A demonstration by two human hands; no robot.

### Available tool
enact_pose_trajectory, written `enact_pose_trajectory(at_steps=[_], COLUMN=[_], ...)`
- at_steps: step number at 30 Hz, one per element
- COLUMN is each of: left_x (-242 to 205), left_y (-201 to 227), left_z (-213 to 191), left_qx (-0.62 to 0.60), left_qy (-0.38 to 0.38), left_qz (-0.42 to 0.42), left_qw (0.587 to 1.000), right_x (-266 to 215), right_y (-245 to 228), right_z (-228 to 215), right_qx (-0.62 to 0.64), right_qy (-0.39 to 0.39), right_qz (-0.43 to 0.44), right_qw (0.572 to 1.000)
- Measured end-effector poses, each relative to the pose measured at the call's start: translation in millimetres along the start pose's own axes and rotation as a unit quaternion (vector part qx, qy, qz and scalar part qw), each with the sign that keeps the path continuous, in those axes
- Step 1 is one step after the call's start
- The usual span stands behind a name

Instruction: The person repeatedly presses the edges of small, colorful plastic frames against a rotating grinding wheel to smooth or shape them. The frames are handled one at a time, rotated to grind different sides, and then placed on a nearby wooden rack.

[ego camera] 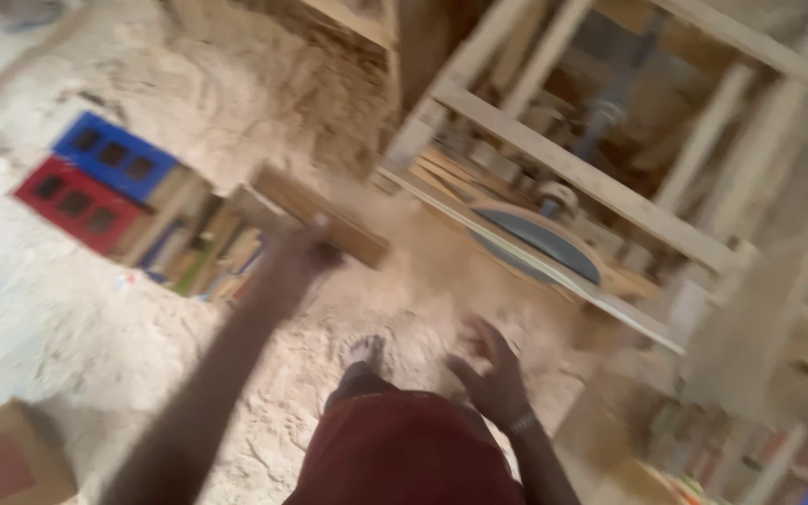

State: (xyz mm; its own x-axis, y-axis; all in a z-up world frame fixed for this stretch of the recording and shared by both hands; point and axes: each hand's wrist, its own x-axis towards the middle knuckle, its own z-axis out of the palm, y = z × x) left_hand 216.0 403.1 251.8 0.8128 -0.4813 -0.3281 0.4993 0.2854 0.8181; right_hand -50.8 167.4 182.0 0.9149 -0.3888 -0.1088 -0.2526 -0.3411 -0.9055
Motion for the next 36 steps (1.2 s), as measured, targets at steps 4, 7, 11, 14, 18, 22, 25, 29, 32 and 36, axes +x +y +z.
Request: enact_pose_trajectory(at_steps=[4,7,11,14,18,22,25,29,32,36], left_x=[-36.2,-55.8,-74.6,-62.5,-31.5,18.9,76.3,147.1,185.2,197.6], left_y=[-131.3,-180.7,-214.5,-223.4,-240.1,-256.4,-266.3,-278.7,-271.4,-254.2], left_z=[109.2,138.9,130.2,109.6,86.1,87.1,95.6,94.5,83.6,63.0], left_qx=[-0.186,-0.194,-0.054,0.002,-0.023,-0.101,-0.074,-0.107,-0.076,-0.035], left_qy=[-0.013,-0.016,-0.082,-0.092,-0.116,-0.102,-0.066,-0.114,-0.083,-0.048], left_qz=[-0.172,-0.249,-0.284,-0.320,-0.300,-0.236,-0.219,-0.177,-0.191,-0.198], left_qw=[0.967,0.949,0.954,0.943,0.947,0.961,0.971,0.972,0.975,0.978], right_x=[2.9,-3.0,-30.7,-38.1,-43.2,-5.6,49.8,124.9,167.7,192.9], right_y=[-11.7,17.3,63.4,80.5,90.1,97.1,105.5,116.9,113.2,103.8], right_z=[-25.1,-55.3,-69.5,-69.0,-48.1,-22.9,-6.3,6.9,22.5,47.8], right_qx=[0.046,0.158,0.297,0.308,0.390,0.526,0.605,0.561,0.448,0.399], right_qy=[0.077,0.058,0.130,0.176,0.167,0.198,0.258,0.271,0.311,0.346], right_qz=[-0.112,-0.032,0.036,0.105,0.159,0.178,0.170,0.232,0.331,0.344], right_qw=[0.990,0.985,0.945,0.929,0.891,0.807,0.734,0.747,0.770,0.776])
